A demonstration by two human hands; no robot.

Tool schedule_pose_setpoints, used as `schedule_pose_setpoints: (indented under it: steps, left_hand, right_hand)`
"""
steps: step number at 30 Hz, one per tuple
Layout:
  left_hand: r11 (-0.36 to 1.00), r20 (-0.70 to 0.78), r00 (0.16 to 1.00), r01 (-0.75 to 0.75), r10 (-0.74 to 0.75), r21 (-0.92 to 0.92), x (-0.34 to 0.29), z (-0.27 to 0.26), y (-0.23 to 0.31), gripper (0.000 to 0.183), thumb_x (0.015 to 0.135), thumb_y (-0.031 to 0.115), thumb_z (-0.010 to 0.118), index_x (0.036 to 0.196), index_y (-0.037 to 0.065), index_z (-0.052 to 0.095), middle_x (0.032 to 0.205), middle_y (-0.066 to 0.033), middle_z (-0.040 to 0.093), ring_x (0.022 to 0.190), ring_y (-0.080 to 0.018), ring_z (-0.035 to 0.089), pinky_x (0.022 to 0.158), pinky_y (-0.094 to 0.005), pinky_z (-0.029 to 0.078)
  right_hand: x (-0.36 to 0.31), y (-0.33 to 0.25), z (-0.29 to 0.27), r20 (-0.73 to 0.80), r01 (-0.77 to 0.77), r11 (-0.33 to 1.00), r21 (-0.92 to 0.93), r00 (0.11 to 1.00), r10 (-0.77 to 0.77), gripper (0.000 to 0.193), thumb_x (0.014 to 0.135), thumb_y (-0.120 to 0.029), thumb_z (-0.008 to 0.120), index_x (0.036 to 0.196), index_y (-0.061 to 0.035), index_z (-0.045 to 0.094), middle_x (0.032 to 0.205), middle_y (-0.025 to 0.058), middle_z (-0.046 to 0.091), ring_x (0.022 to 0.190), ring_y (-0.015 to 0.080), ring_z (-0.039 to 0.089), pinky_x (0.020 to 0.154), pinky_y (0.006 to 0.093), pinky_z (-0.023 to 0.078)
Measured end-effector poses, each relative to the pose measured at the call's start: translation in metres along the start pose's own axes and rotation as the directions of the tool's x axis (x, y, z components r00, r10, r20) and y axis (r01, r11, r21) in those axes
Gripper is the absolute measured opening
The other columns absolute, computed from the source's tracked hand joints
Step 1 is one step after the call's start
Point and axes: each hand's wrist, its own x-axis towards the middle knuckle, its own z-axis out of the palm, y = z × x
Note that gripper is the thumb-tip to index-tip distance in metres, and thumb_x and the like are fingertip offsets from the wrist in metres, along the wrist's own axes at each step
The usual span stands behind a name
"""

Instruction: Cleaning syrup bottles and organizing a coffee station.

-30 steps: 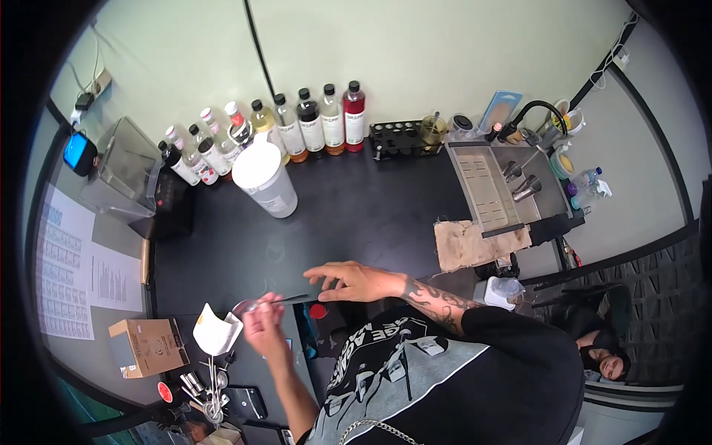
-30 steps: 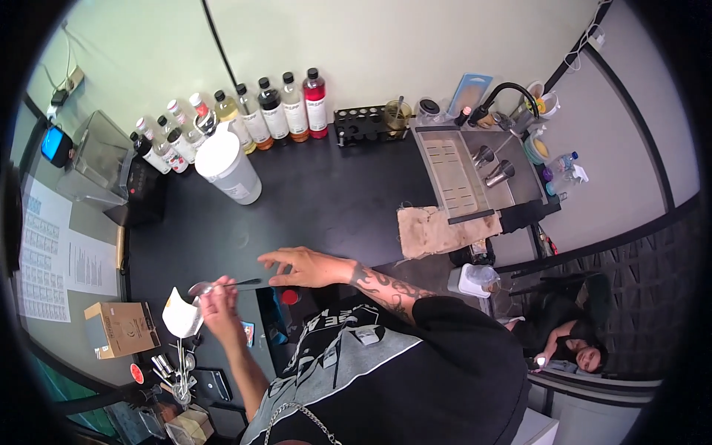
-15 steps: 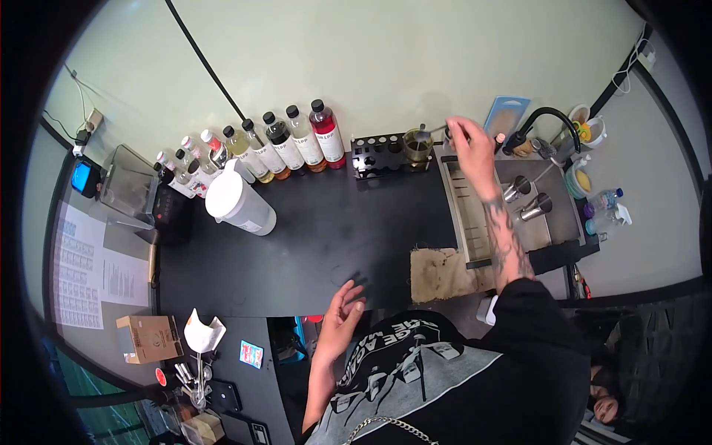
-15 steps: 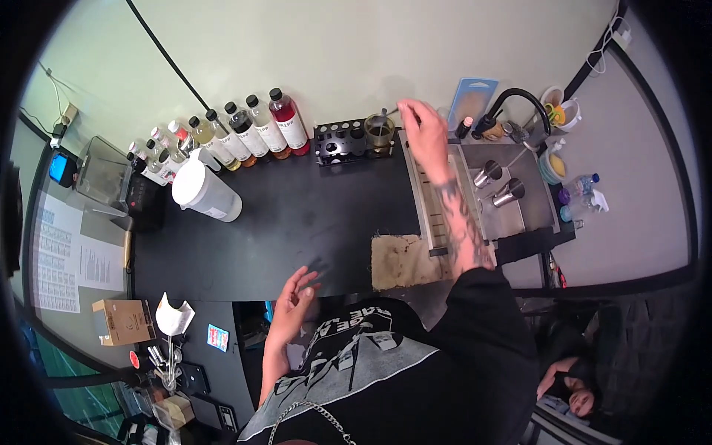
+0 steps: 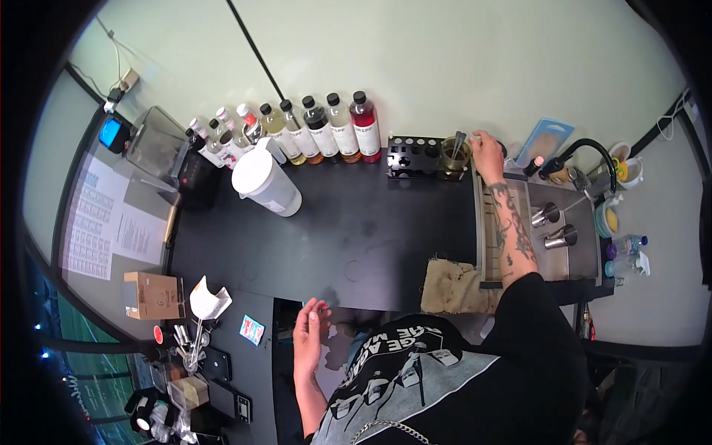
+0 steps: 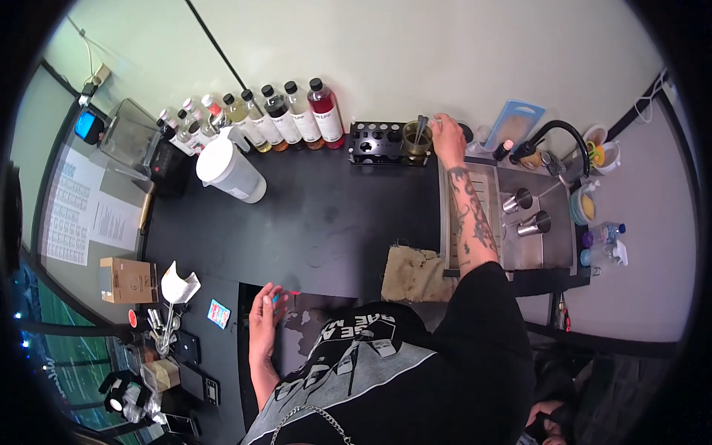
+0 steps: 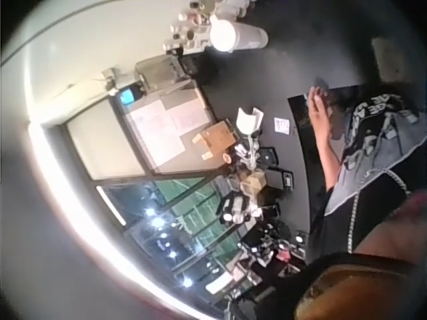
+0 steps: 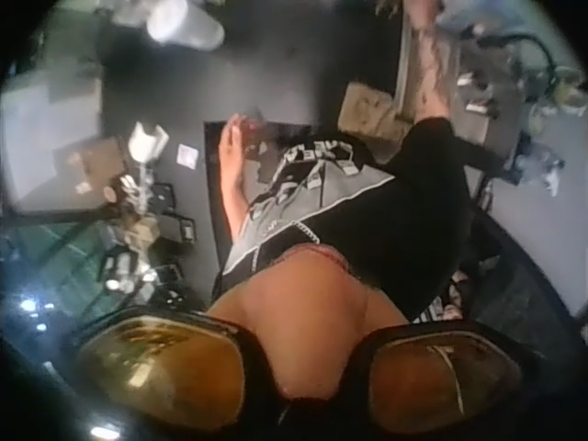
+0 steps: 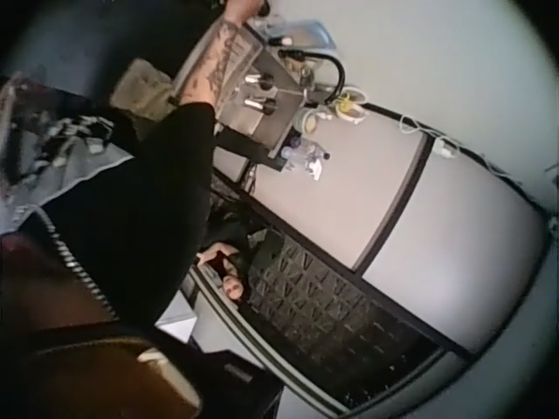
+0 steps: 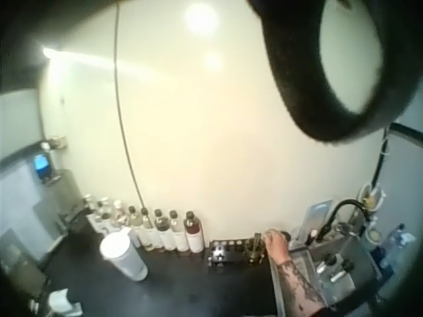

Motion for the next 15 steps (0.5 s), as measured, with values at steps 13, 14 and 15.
schedule_pose_setpoints:
  steps: [13, 14, 15]
  left_hand:
    - [0.997, -0.099, 0.995, -0.015, 0.023, 0.082, 0.002, -0.037, 0.0, 0.052, 0.109, 0.042, 0.049, 0.148, 0.007, 0.05, 0.143, -0.0116, 0.059, 0.12, -0.022, 0.063, 0.098, -0.035, 0.051]
    - [0.997, -0.11, 0.994, -0.012, 0.021, 0.075, 0.002, -0.038, -0.001, 0.052, 0.109, 0.042, 0.05, 0.148, 0.006, 0.05, 0.144, -0.0122, 0.059, 0.12, -0.0223, 0.063, 0.098, -0.0354, 0.051]
    - [0.998, -0.127, 0.992, -0.007, 0.016, 0.068, 0.003, -0.039, -0.002, 0.053, 0.109, 0.041, 0.05, 0.148, 0.006, 0.05, 0.144, -0.0128, 0.059, 0.12, -0.0225, 0.063, 0.098, -0.0357, 0.051]
  right_hand:
    - [-0.085, 0.028, 0.078, 0.377, -0.679, 0.452, 0.578, 0.714, 0.59, 0.04, 0.103, -0.046, 0.059, 0.115, -0.0084, 0.062, 0.092, 0.0043, 0.065, 0.084, 0.014, 0.064, 0.073, 0.0335, 0.056]
    - [-0.099, 0.022, 0.087, 0.481, -0.7, 0.341, 0.628, 0.693, 0.537, 0.04, 0.103, -0.048, 0.059, 0.115, -0.0098, 0.062, 0.092, 0.0022, 0.064, 0.085, 0.0118, 0.062, 0.075, 0.0321, 0.056]
    - [-0.109, 0.008, 0.095, 0.54, -0.706, 0.26, 0.659, 0.685, 0.489, 0.038, 0.104, -0.045, 0.059, 0.116, -0.0097, 0.061, 0.095, 0.0017, 0.064, 0.086, 0.0127, 0.062, 0.076, 0.0326, 0.056]
